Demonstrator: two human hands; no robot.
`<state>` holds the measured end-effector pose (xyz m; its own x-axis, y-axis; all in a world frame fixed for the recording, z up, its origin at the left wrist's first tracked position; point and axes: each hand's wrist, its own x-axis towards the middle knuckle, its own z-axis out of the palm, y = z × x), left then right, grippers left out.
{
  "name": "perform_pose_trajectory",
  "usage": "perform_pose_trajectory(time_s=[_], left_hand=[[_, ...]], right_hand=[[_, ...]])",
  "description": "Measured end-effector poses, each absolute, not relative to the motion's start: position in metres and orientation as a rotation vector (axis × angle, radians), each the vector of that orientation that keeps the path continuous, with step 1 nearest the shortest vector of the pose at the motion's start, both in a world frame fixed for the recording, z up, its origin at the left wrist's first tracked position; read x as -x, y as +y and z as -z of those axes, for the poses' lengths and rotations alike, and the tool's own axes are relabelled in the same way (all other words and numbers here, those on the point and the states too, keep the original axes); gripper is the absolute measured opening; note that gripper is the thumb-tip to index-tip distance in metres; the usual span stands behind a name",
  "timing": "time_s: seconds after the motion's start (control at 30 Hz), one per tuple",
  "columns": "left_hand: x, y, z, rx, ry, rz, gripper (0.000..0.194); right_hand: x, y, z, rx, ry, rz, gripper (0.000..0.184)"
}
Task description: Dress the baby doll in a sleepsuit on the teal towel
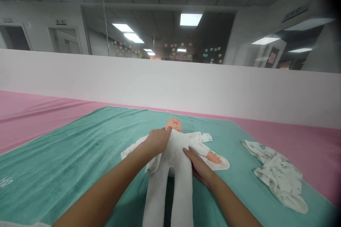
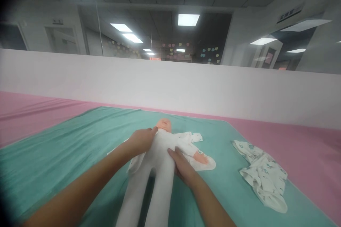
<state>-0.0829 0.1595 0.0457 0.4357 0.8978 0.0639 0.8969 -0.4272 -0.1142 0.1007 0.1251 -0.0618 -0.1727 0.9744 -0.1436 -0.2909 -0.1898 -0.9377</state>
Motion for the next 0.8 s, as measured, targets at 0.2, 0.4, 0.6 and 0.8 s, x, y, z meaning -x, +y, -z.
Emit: perform_pose_trajectory(time_s=[0.2,0.4,0.6,0.8], left_hand=[[0.082,0.167,-0.036,2.448,-1.642,0.002,0.034],[0.078,0.176,-0.026,2.356,-1.713,0.043,0.046],[0.078,0.174,-0.027,2.344,-1.725,0.061,0.033],[0.076,0.171,-0.029,2.347,-1.684,0.054,0.022]], right_hand=[[-0.101,0.126,0.064,1.032,-0.979,-1.556,0.066],[-0.101,0.124,0.062,1.037,-0.965,-1.578,0.066],[-0.102,0.125,0.062,1.026,-0.952,-1.594,0.066],[-0.1,0.124,0.059,1.024,-0.967,-1.613,0.061]])
